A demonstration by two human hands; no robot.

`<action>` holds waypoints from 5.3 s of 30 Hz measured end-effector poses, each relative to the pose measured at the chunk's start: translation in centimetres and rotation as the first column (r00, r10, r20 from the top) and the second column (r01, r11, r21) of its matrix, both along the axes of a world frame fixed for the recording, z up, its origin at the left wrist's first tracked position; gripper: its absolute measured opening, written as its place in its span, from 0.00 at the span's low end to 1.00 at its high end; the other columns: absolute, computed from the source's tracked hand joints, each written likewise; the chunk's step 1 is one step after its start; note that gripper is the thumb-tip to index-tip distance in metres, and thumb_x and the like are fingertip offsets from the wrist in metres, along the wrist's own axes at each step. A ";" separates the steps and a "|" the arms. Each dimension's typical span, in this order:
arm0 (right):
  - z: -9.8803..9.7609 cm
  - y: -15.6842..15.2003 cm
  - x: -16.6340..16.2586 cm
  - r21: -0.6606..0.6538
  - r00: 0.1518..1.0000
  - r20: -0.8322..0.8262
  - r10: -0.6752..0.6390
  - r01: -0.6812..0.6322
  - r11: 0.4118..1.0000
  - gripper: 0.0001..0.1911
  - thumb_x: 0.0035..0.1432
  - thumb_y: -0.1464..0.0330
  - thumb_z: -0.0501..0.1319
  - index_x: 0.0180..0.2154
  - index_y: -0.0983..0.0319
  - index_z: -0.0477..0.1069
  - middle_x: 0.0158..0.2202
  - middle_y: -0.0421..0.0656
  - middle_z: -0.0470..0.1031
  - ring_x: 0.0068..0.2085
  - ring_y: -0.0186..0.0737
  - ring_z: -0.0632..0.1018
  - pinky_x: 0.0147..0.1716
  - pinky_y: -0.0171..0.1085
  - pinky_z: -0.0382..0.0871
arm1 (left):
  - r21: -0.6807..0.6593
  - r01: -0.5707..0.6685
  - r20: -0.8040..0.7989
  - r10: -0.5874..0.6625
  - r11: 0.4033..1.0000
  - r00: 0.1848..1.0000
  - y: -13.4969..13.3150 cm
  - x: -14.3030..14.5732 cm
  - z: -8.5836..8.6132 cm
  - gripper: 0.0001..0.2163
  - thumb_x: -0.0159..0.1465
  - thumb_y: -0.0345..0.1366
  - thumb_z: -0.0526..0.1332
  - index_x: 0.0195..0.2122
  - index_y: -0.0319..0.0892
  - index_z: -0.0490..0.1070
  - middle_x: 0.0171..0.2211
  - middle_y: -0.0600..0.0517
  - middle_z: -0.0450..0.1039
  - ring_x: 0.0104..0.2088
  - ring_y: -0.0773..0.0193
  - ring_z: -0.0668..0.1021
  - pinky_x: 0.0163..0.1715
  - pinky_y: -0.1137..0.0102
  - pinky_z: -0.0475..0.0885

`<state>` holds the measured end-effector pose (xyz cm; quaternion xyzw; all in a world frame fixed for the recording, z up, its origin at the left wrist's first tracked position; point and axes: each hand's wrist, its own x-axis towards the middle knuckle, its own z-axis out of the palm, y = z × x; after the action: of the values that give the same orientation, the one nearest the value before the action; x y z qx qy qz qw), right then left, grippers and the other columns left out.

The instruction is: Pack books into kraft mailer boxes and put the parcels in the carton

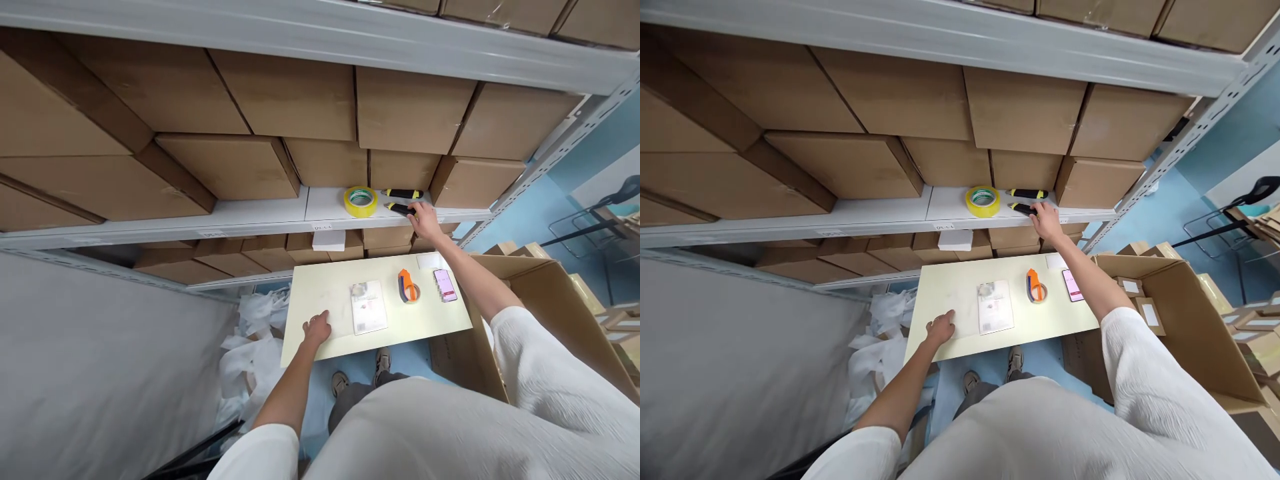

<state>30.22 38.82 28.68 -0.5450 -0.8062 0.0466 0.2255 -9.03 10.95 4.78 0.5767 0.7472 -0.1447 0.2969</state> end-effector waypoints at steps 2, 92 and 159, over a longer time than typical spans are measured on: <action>-0.2 0.9 -0.3 -0.004 0.999 0.032 0.007 -0.006 1.000 0.21 0.72 0.64 0.52 0.61 0.62 0.71 0.59 0.59 0.73 0.58 0.62 0.70 0.60 0.57 0.63 | -0.006 -0.001 -0.004 0.001 1.000 1.000 0.0 0.1 0.3 0.34 0.64 0.29 0.55 0.73 0.49 0.62 0.70 0.38 0.72 0.73 0.49 0.69 0.71 0.46 0.58; -25.6 -27.5 -13.6 -0.632 0.875 0.296 -0.382 0.480 0.609 0.39 0.65 0.63 0.60 0.74 0.61 0.54 0.72 0.60 0.61 0.69 0.66 0.65 0.67 0.63 0.58 | 0.348 0.311 0.459 -0.451 0.884 0.766 -4.7 5.3 -1.8 0.30 0.70 0.29 0.55 0.73 0.45 0.64 0.72 0.41 0.68 0.72 0.45 0.69 0.71 0.50 0.62; -25.7 -23.1 -22.8 -0.891 0.864 -0.035 -0.502 0.200 0.407 0.04 0.48 0.72 0.61 0.30 0.58 0.72 0.28 0.39 0.76 0.35 0.41 0.79 0.35 0.34 0.72 | 0.001 -0.644 0.706 0.456 0.765 0.542 -3.0 -4.4 -3.5 0.18 0.65 0.32 0.64 0.56 0.43 0.71 0.59 0.41 0.79 0.55 0.55 0.83 0.58 0.61 0.77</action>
<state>7.38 15.76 2.94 -0.7272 -0.4920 0.4767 0.0439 -13.48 7.97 1.24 0.3548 0.7441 0.2734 0.4957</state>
